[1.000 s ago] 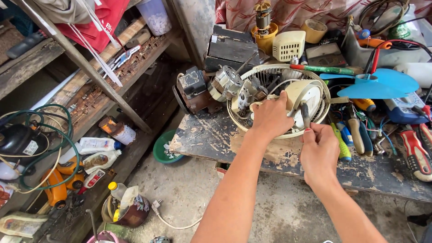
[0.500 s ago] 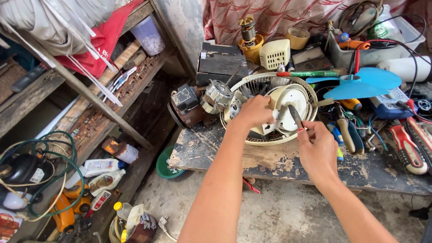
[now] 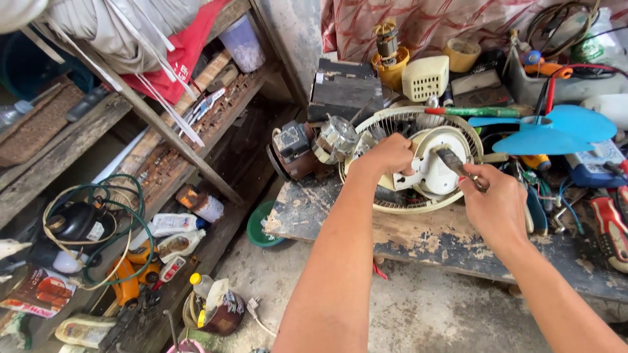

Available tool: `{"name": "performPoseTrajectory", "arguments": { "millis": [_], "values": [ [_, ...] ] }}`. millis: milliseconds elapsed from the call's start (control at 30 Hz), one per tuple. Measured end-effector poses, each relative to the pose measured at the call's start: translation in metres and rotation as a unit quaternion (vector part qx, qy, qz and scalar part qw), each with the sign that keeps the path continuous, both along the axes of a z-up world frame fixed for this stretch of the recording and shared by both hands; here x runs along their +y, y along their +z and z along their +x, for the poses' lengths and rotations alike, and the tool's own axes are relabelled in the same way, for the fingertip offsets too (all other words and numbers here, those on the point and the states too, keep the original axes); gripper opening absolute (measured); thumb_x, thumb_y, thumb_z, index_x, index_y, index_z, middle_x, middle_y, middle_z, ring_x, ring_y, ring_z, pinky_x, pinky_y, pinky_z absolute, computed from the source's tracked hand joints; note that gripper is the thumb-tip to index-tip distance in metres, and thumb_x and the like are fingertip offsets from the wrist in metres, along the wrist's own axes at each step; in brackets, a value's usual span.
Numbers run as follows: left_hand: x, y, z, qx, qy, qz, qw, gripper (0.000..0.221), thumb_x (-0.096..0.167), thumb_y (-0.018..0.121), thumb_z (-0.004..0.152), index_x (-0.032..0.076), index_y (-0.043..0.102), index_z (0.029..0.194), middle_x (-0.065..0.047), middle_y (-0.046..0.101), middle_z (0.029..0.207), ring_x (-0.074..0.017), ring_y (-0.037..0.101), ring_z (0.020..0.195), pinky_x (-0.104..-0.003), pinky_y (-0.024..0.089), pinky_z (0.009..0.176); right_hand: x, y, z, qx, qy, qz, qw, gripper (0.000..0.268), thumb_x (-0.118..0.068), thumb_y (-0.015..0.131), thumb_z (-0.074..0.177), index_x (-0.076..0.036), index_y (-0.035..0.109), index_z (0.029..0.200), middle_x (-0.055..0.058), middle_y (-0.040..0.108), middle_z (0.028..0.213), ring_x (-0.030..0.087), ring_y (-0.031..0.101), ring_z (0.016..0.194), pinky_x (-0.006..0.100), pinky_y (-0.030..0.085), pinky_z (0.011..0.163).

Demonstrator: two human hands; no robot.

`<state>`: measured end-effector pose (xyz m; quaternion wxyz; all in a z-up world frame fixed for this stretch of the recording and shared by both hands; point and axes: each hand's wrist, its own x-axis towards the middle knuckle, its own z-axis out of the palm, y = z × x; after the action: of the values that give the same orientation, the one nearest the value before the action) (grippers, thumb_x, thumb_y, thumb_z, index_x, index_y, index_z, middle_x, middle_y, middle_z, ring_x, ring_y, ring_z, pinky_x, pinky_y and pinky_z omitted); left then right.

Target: Cleaning dust and debris from the internal parts of a disassembled fan motor using a small brush.

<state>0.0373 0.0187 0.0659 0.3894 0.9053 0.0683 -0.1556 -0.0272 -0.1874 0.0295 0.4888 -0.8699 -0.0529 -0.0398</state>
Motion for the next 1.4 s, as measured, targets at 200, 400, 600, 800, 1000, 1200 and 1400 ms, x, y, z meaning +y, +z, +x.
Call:
{"name": "performPoseTrajectory", "arguments": {
  "millis": [200, 400, 600, 800, 1000, 1200, 1400],
  "values": [
    [0.003, 0.004, 0.008, 0.021, 0.001, 0.036, 0.999, 0.031, -0.007, 0.064, 0.088, 0.010, 0.042, 0.075, -0.010, 0.048, 0.081, -0.0217, 0.047, 0.076, -0.040, 0.035, 0.069, 0.002, 0.025, 0.001, 0.039, 0.017, 0.012, 0.999, 0.032, -0.013, 0.063, 0.100, -0.009, 0.075, 0.129, 0.007, 0.068, 0.081, 0.021, 0.043, 0.051, 0.040, 0.038, 0.054],
    [0.002, 0.019, 0.004, 0.038, -0.024, 0.074, 0.996, 0.010, -0.003, 0.062, 0.090, 0.001, 0.057, 0.098, -0.012, 0.058, 0.100, -0.0241, 0.054, 0.090, -0.039, 0.039, 0.075, 0.003, 0.006, 0.037, 0.006, -0.007, 0.015, 1.000, 0.032, -0.011, 0.059, 0.106, -0.002, 0.070, 0.136, 0.012, 0.070, 0.074, 0.024, 0.047, 0.047, 0.047, 0.049, 0.064],
    [0.004, 0.022, 0.003, 0.039, -0.028, 0.057, 0.997, 0.016, -0.003, 0.059, 0.092, 0.007, 0.048, 0.087, -0.010, 0.052, 0.091, -0.0213, 0.048, 0.081, -0.039, 0.036, 0.073, 0.005, 0.011, 0.024, 0.020, 0.003, 0.018, 1.000, 0.031, -0.010, 0.063, 0.102, -0.008, 0.075, 0.130, 0.011, 0.073, 0.087, 0.022, 0.043, 0.053, 0.041, 0.040, 0.057],
    [0.009, 0.019, 0.011, 0.048, -0.061, 0.070, 0.994, 0.012, -0.006, 0.057, 0.090, 0.004, 0.052, 0.087, -0.011, 0.060, 0.098, -0.0225, 0.059, 0.097, -0.037, 0.038, 0.078, -0.003, -0.005, 0.041, -0.008, -0.026, -0.025, 0.999, 0.032, -0.016, 0.061, 0.106, -0.005, 0.072, 0.133, 0.017, 0.077, 0.104, 0.028, 0.058, 0.049, 0.046, 0.052, 0.075],
    [0.009, 0.028, 0.010, 0.065, -0.064, 0.079, 0.993, 0.009, -0.004, 0.058, 0.093, 0.004, 0.055, 0.094, -0.009, 0.055, 0.094, -0.0205, 0.052, 0.089, -0.036, 0.034, 0.076, 0.006, -0.002, 0.035, 0.026, -0.013, 0.004, 1.000, 0.032, -0.005, 0.059, 0.105, -0.005, 0.069, 0.135, 0.012, 0.067, 0.068, 0.017, 0.040, 0.040, 0.031, 0.036, 0.035],
    [0.005, 0.014, 0.019, 0.053, -0.043, 0.040, 0.997, 0.009, -0.007, 0.051, 0.097, 0.000, 0.054, 0.102, -0.012, 0.052, 0.100, -0.0213, 0.064, 0.093, -0.034, 0.047, 0.070, 0.005, 0.015, 0.026, 0.014, 0.009, -0.020, 1.000, 0.032, -0.011, 0.058, 0.108, 0.000, 0.068, 0.136, 0.019, 0.075, 0.084, 0.022, 0.041, 0.041, 0.042, 0.041, 0.046],
    [0.002, 0.014, 0.015, 0.045, -0.047, 0.068, 0.996, 0.019, -0.006, 0.040, 0.086, 0.011, 0.036, 0.081, -0.008, 0.040, 0.079, -0.0182, 0.049, 0.070, -0.037, 0.034, 0.064, 0.011, 0.018, 0.019, 0.030, -0.020, -0.022, 0.999, 0.031, -0.002, 0.058, 0.107, 0.002, 0.066, 0.137, 0.023, 0.074, 0.107, 0.023, 0.047, 0.046, 0.038, 0.046, 0.039]
  ]
}}
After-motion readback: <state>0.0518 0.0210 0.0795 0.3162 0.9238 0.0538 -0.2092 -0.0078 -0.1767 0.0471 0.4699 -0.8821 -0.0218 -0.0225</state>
